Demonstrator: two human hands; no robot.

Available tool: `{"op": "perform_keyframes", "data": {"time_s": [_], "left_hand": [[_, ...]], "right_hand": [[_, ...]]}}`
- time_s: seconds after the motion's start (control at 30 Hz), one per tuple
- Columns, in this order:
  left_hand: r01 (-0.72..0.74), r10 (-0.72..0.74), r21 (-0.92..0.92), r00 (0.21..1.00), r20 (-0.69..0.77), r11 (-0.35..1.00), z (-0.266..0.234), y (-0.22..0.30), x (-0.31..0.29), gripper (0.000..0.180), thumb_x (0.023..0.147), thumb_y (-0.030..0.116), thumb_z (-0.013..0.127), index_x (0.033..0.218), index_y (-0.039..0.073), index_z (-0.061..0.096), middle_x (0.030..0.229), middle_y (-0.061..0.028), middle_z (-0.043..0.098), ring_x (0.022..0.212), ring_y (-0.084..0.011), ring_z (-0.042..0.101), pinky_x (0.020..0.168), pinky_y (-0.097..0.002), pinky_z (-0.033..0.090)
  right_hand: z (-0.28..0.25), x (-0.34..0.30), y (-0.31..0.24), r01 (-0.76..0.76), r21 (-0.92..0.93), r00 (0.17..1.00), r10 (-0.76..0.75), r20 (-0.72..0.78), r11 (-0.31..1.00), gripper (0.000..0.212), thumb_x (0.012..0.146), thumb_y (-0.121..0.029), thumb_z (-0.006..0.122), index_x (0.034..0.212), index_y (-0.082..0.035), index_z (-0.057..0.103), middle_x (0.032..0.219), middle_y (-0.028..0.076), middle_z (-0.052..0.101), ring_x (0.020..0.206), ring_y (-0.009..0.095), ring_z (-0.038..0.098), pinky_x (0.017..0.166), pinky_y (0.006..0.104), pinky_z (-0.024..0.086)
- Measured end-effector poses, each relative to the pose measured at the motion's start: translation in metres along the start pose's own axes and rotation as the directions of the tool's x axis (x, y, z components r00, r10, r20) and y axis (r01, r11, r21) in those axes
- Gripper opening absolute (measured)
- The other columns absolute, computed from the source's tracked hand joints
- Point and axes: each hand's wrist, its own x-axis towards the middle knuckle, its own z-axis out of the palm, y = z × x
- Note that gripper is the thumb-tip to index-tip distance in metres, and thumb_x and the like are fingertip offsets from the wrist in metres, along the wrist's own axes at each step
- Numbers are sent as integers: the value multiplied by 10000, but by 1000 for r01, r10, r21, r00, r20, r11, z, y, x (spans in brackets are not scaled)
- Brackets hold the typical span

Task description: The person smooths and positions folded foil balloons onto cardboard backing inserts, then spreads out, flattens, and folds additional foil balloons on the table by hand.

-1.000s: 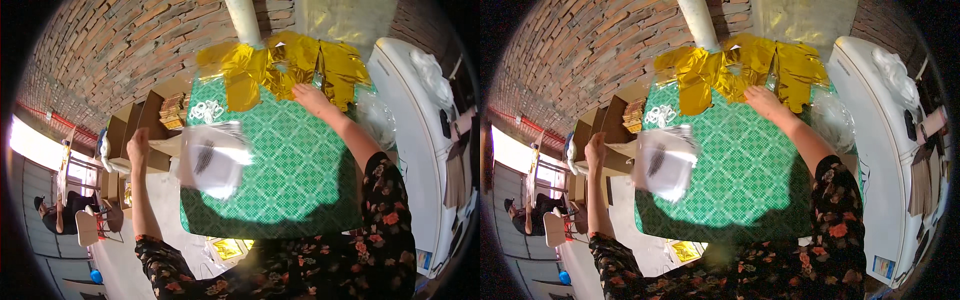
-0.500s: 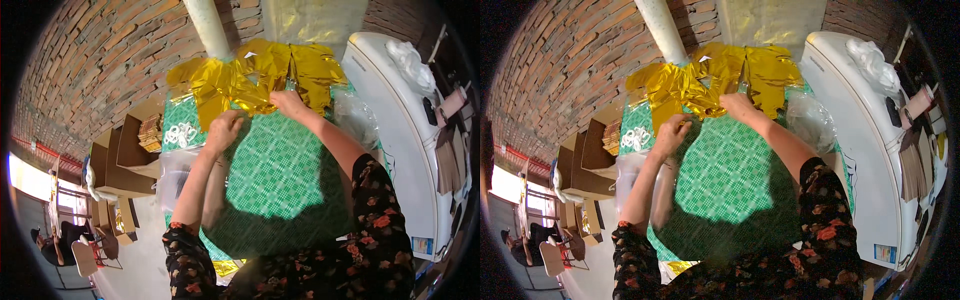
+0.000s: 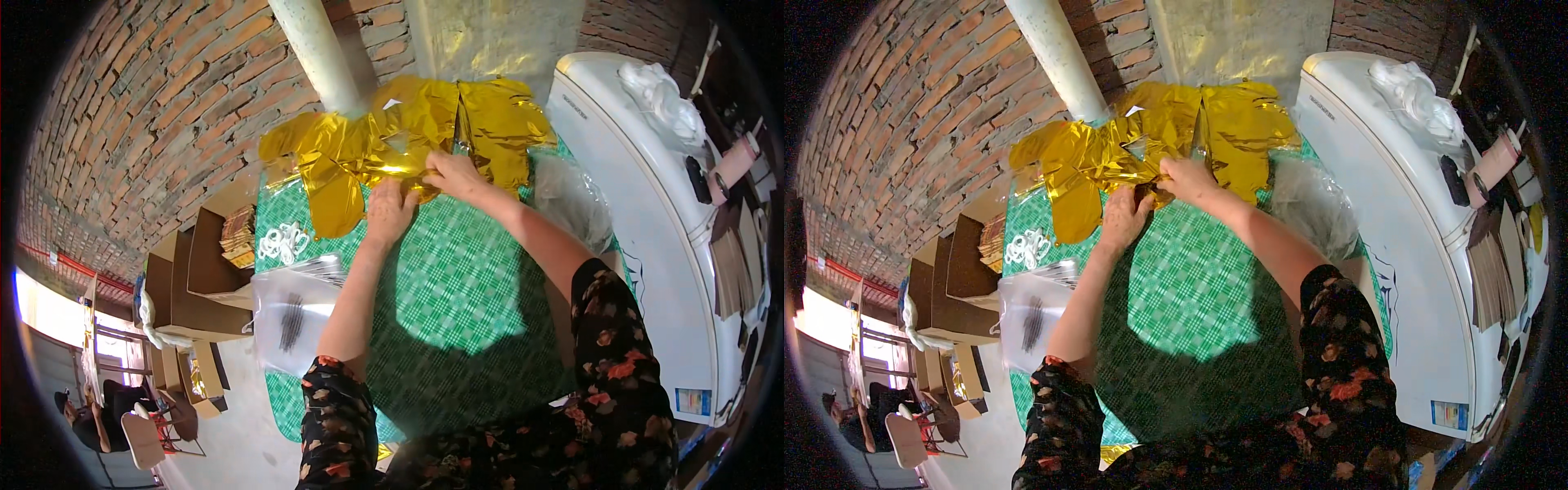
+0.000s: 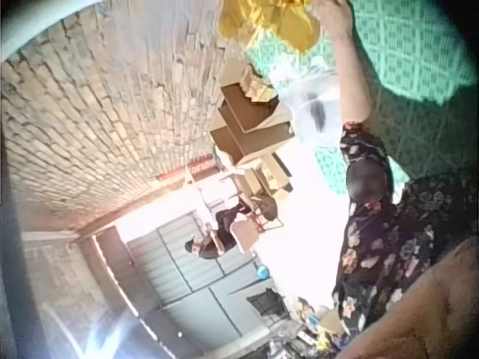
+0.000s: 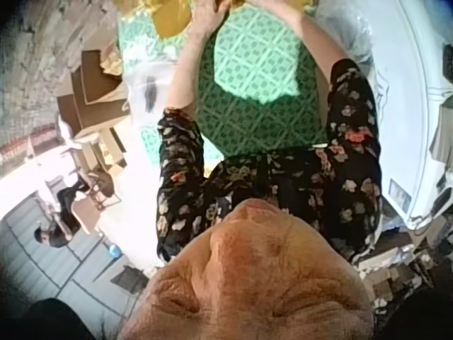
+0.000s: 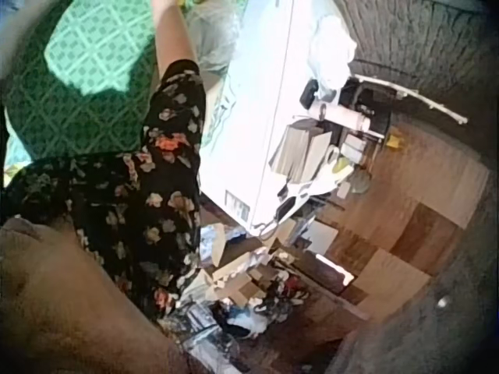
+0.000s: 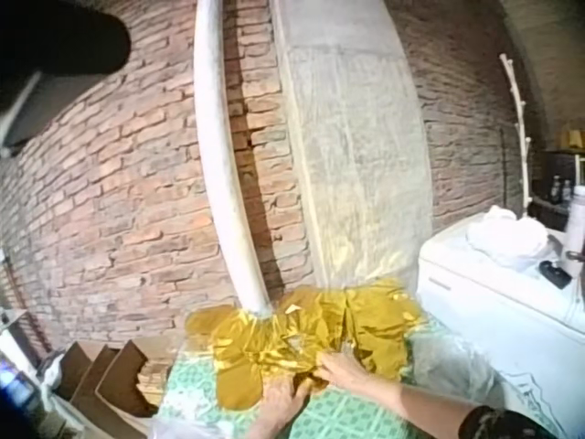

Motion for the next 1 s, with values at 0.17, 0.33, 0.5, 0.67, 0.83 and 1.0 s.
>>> {"op": "perform_keyframes", "data": {"time_s": [0.17,0.33,0.5,0.67,0.83,1.0], "left_hand": [[47,-46,-18,998,41,999,2,3,2,424,952,305,662,1240,5,578,1214,-219,648,1153,-399,604,1019,-466,463],[-72,76,33,988,-132,997,9,-4,-3,454,950,302,664,1267,-8,568,1211,-235,646,1155,-406,601,1033,-481,453],[11,-13,-26,996,-84,1000,4,5,-1,497,910,287,695,1275,-21,555,1185,-260,653,1185,-419,594,1059,-479,437],[162,-166,-134,986,-22,978,-7,14,-5,586,906,300,707,1351,-18,495,1294,-278,595,1246,-443,543,1077,-480,427],[-148,163,79,960,-228,986,-13,27,-1,623,899,305,704,1415,42,474,1481,-222,450,1387,-438,397,1124,-485,380],[-106,127,160,983,-129,981,-7,25,-4,536,909,317,679,1350,46,543,1437,-185,500,1380,-386,431,1132,-468,378]], "right_hand": [[8,6,8,16,-56,995,-22,-101,998,184,942,-254,621,940,-70,612,818,191,674,819,430,652,708,521,499],[-6,31,17,47,232,995,-25,-95,972,194,936,-253,624,889,-68,663,815,193,664,815,421,646,701,501,494],[-5,33,15,-109,214,991,122,-46,971,211,848,-244,727,862,-48,651,789,186,658,787,369,660,699,468,497],[8,42,1,-105,251,981,141,-133,962,353,757,-227,810,753,-8,533,679,147,556,650,238,559,613,399,452],[3,48,11,-151,200,987,161,-31,968,371,730,-265,830,736,-22,551,667,134,556,634,228,530,601,388,440],[-6,46,10,-70,138,996,61,70,988,393,764,-312,832,723,-32,558,642,87,528,612,185,475,582,376,410]]}}
